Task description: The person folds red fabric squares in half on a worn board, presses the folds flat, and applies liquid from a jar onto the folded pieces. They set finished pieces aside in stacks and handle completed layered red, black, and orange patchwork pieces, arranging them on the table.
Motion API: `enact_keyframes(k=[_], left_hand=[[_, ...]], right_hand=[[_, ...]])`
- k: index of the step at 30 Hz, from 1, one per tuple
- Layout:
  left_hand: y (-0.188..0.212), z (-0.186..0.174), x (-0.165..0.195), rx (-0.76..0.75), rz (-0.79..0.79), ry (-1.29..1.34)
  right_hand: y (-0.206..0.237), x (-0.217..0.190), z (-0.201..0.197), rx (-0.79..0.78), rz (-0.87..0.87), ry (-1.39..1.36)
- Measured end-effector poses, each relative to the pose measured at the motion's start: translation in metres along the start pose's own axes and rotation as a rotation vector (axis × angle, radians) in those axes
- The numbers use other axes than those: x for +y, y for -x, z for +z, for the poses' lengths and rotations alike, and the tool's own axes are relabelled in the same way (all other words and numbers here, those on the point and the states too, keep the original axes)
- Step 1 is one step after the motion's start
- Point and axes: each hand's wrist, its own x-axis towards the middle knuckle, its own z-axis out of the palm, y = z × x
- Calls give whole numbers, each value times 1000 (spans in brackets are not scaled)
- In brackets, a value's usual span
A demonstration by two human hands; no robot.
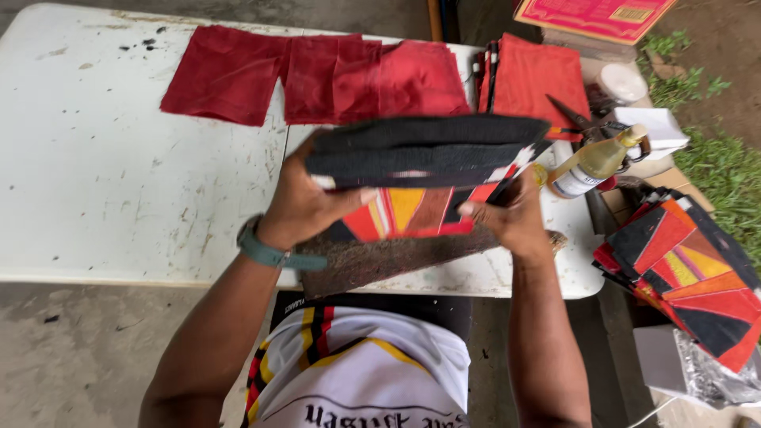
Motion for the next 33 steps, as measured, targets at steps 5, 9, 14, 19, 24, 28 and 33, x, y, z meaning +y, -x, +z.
enact_keyframes(k=[5,9,14,19,24,28,33], left_hand=[[-8,-1,-20,8,32,-12],[5,17,-53,39,-64,54],[14,15,-65,-61,-69,66],[17,28,-62,147,-122,4],[23,23,-65,165,-62,-128],[34,18,-63,68,-27,-125],[32,25,-52,120,-142,-7]], right_hand=[[-3,-15,22,-34,-82,71],[7,-2,34,-37,-131,194],[15,6,44,17,-72,51],[13,10,45,53,-71,48],[24,23,40,-19,33,139],[24,27,42,18,-4,104],[18,25,56,74,-13,29]])
